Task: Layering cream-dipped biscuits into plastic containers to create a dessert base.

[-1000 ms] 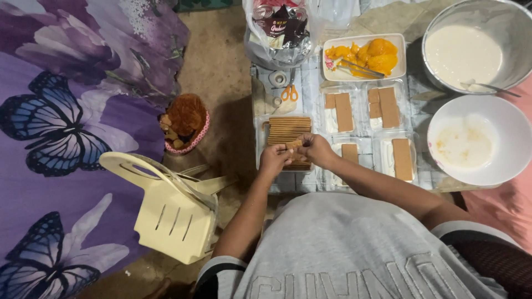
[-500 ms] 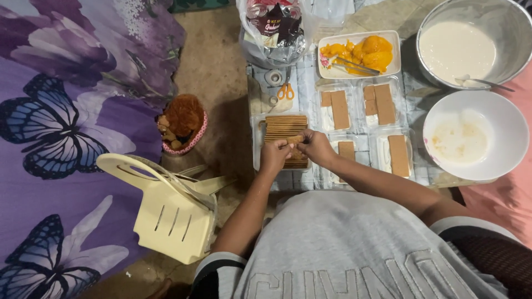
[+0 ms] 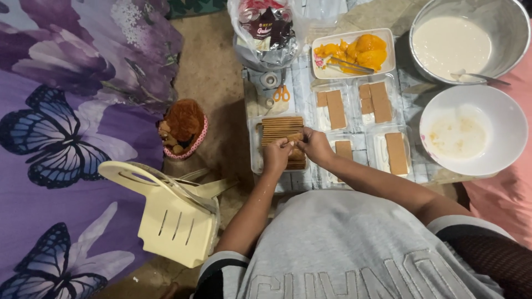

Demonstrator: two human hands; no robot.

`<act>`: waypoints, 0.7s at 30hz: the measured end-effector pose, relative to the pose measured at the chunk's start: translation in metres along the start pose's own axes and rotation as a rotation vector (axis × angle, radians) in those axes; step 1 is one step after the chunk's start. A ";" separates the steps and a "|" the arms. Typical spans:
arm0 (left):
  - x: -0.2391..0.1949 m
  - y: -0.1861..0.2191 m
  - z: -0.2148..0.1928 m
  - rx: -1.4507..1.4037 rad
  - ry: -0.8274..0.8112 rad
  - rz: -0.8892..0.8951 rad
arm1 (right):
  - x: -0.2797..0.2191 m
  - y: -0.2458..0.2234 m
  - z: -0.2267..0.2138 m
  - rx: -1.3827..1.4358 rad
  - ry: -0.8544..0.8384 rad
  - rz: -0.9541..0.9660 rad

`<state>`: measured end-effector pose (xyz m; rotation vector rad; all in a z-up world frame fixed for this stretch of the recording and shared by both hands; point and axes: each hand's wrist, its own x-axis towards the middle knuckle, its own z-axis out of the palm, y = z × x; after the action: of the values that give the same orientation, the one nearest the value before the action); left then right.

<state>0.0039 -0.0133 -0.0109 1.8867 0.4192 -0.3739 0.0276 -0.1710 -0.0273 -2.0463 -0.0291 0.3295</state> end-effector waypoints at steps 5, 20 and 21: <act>0.007 -0.008 0.012 0.025 -0.019 -0.006 | 0.004 0.016 -0.002 -0.068 0.014 0.010; 0.043 -0.063 -0.041 -0.458 0.187 0.009 | -0.027 0.251 -0.246 -0.267 0.583 0.371; 0.051 -0.083 -0.047 -0.503 0.229 -0.002 | -0.039 0.282 -0.270 -0.582 0.716 0.460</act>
<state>0.0138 0.0629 -0.0866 1.4382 0.6067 -0.0410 0.0231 -0.5459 -0.1437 -2.6285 0.8825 -0.1783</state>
